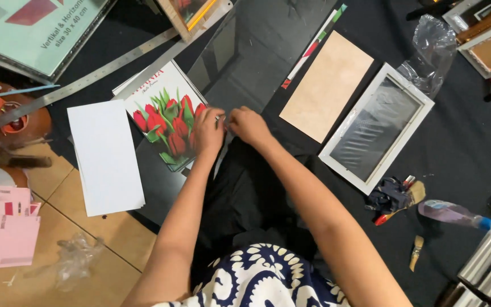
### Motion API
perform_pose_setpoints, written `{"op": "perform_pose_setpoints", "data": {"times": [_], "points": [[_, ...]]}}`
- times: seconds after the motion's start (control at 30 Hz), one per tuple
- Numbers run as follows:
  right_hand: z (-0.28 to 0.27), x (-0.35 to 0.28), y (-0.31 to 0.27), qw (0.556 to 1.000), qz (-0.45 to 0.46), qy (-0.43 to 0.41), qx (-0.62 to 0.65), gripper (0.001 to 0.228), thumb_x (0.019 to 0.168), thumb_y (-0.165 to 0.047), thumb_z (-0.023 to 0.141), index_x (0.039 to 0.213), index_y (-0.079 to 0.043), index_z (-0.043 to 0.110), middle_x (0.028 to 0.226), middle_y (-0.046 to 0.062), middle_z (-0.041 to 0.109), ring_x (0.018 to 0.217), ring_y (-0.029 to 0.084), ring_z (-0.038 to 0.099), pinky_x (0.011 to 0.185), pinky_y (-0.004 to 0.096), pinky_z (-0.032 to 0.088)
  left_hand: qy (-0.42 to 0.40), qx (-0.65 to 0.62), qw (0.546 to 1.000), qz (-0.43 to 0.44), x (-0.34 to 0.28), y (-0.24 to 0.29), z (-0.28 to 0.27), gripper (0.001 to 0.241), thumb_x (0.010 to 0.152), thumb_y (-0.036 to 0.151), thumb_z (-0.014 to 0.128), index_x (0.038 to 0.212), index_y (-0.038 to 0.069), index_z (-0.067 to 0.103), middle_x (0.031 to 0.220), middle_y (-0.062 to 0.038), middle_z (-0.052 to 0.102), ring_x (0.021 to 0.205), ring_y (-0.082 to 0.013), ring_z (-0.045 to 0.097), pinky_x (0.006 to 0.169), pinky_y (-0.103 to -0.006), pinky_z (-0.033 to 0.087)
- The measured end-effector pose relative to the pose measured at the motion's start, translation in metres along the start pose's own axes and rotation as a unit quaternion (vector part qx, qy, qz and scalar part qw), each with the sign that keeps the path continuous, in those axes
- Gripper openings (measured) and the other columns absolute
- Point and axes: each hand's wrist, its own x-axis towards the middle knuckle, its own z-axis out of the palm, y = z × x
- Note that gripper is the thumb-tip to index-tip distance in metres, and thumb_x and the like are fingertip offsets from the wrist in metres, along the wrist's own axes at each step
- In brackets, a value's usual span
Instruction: The person wipes the glass of a white photo frame with a dark cloth, then uses a brush to dust the frame. They place a printed tulip image on the table, align a cardboard backing over it, and use a red utility knife to trim the backing along the image edges.
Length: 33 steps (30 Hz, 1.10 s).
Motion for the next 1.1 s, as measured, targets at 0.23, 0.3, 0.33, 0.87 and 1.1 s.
{"op": "perform_pose_setpoints", "data": {"times": [0.23,0.3,0.33,0.87,1.1], "points": [[0.105,0.035,-0.066,0.971,0.226,-0.055,0.061,0.07,0.075,-0.041,0.088,0.116,-0.002,0.046,0.117,0.021,0.047,0.115,0.048,0.058,0.083,0.061,0.059,0.023,0.107,0.945,-0.308,-0.088,-0.083,-0.053,0.075,0.08,0.022,0.085,0.144,0.024,0.046,0.156,-0.01,0.03,0.135,-0.0483,0.04,0.107,-0.0695,0.04],[0.102,0.027,-0.075,0.968,0.246,-0.031,-0.042,0.086,0.067,-0.046,0.093,0.12,-0.005,0.04,0.116,0.017,0.042,0.116,0.043,0.052,0.079,0.062,0.058,0.072,0.084,0.921,-0.375,-0.111,-0.133,-0.04,0.083,0.085,0.027,0.084,0.15,0.015,0.035,0.151,-0.017,0.03,0.137,-0.0463,0.034,0.107,-0.0619,0.034],[0.111,0.032,-0.066,0.967,0.247,-0.032,-0.042,0.086,0.067,-0.046,0.093,0.12,-0.005,0.04,0.116,0.017,0.042,0.116,0.043,0.052,0.079,0.062,0.058,0.071,0.084,0.921,-0.375,-0.106,-0.124,-0.046,0.083,0.085,0.027,0.084,0.15,0.015,0.035,0.151,-0.017,0.03,0.137,-0.0463,0.034,0.107,-0.0619,0.034],[0.115,0.042,-0.037,0.98,0.171,-0.097,0.021,0.047,0.078,-0.027,0.088,0.1,0.002,0.058,0.088,0.02,0.067,0.086,0.044,0.074,0.069,0.054,0.063,0.028,0.023,0.893,-0.448,-0.087,-0.114,-0.08,0.081,0.089,0.031,0.08,0.153,0.007,0.035,0.142,-0.018,0.032,0.133,-0.0479,0.036,0.105,-0.0619,0.043],[0.08,0.017,-0.075,0.992,0.111,-0.054,-0.014,0.034,0.089,-0.03,0.077,0.095,-0.003,0.057,0.082,0.02,0.068,0.083,0.039,0.075,0.068,0.047,0.066,0.046,0.17,0.954,-0.241,-0.028,-0.117,-0.077,0.055,0.087,0.025,0.078,0.137,0.014,0.055,0.146,-0.005,0.04,0.128,-0.0382,0.04,0.103,-0.0608,0.04]]}}
